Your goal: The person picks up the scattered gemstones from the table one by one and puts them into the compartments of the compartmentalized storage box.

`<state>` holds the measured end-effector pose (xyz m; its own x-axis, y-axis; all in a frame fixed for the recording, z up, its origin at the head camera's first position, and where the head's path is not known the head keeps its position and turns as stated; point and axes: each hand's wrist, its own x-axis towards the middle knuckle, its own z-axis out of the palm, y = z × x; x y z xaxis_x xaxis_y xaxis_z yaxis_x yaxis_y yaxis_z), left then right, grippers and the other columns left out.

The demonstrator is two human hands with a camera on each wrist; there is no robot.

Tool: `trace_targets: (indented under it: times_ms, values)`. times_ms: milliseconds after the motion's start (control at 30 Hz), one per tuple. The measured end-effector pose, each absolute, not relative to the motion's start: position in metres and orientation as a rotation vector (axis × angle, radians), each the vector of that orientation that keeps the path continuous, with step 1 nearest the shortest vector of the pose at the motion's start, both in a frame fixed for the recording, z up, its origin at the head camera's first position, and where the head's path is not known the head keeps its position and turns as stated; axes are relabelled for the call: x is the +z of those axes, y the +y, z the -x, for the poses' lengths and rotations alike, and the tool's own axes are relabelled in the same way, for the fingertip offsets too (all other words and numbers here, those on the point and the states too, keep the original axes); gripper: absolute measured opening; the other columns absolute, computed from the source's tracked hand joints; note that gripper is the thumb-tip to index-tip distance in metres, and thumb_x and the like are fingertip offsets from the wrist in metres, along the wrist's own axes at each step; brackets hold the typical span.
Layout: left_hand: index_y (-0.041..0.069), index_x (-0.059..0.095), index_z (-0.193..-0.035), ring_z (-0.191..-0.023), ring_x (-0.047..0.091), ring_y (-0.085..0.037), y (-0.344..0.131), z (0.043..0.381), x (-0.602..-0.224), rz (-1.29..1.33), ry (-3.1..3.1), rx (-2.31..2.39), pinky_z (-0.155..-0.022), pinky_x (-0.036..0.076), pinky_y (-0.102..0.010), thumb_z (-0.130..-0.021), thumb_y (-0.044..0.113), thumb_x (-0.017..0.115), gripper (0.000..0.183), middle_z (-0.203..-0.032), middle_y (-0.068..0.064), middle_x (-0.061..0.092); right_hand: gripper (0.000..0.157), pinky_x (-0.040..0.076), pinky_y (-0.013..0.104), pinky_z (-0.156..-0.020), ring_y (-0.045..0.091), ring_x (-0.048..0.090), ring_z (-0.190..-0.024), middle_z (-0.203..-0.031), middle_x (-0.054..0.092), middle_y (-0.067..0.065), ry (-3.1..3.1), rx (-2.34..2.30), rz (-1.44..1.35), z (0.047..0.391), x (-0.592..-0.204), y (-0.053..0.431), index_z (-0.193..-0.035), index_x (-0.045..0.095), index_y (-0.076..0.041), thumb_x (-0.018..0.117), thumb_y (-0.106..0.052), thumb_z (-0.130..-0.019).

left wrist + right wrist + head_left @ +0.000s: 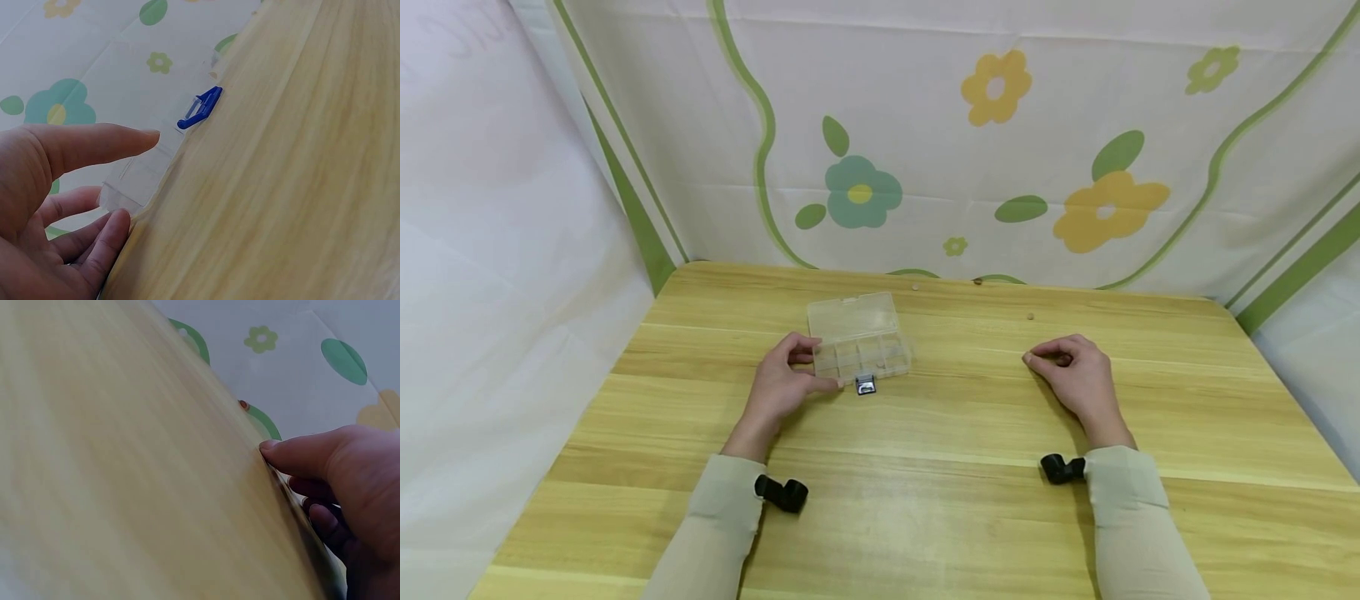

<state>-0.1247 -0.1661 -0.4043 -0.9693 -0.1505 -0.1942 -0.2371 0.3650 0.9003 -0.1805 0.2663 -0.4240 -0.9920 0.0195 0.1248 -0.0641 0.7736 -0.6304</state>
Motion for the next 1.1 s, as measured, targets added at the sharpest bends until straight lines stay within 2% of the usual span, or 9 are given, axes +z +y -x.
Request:
trace_targets:
  times_ms: [233, 433, 667, 867, 1100]
  values:
    - [0.011, 0.066, -0.139, -0.121, 0.064, -0.035, -0.166, 0.125, -0.404, 0.358, 2.532, 1.686, -0.104, 0.054, -0.05, -0.077, 0.009, 0.094, 0.069, -0.135, -0.017, 0.064, 0.032, 0.05, 0.027, -0.079, 0.025, 0.065, -0.098, -0.116, 0.071, 0.013, -2.842, 1.025, -0.035, 0.18, -0.424, 0.263, -0.11, 0.083, -0.01, 0.078, -0.039, -0.1]
    - [0.011, 0.066, -0.139, -0.122, 0.062, -0.035, -0.166, 0.125, -0.405, 0.357, 2.529, 1.686, -0.105, 0.053, -0.05, -0.077, 0.01, 0.094, 0.068, -0.136, -0.017, 0.063, 0.031, 0.049, 0.035, -0.081, 0.026, 0.062, -0.098, -0.116, 0.072, 0.014, -2.838, 1.035, -0.047, 0.179, -0.421, 0.252, -0.108, 0.083, -0.01, 0.078, -0.04, -0.1]
    - [0.011, 0.066, -0.139, -0.12, 0.064, -0.034, -0.165, 0.124, -0.405, 0.363, 2.522, 1.699, -0.103, 0.054, -0.048, -0.077, 0.009, 0.095, 0.069, -0.135, -0.017, 0.064, 0.027, 0.046, 0.041, -0.087, 0.032, 0.057, -0.111, -0.12, 0.071, 0.014, -2.821, 1.084, -0.083, 0.18, -0.414, 0.234, -0.107, 0.082, -0.01, 0.078, -0.036, -0.1]
    - [0.012, 0.066, -0.139, -0.12, 0.063, -0.034, -0.166, 0.124, -0.405, 0.363, 2.52, 1.704, -0.103, 0.053, -0.048, -0.076, 0.009, 0.095, 0.069, -0.135, -0.017, 0.063, 0.02, 0.045, 0.04, -0.089, 0.031, 0.055, -0.114, -0.12, 0.07, 0.012, -2.81, 1.093, -0.124, 0.181, -0.414, 0.221, -0.105, 0.082, -0.01, 0.078, -0.03, -0.099]
    - [0.012, 0.065, -0.14, -0.121, 0.063, -0.034, -0.165, 0.123, -0.404, 0.365, 2.518, 1.7, -0.102, 0.054, -0.048, -0.078, 0.009, 0.094, 0.068, -0.135, -0.016, 0.063, 0.018, 0.052, 0.048, -0.098, 0.031, 0.058, -0.114, -0.116, 0.069, 0.009, -2.801, 1.136, -0.158, 0.182, -0.414, 0.205, -0.103, 0.082, -0.012, 0.081, -0.028, -0.097]
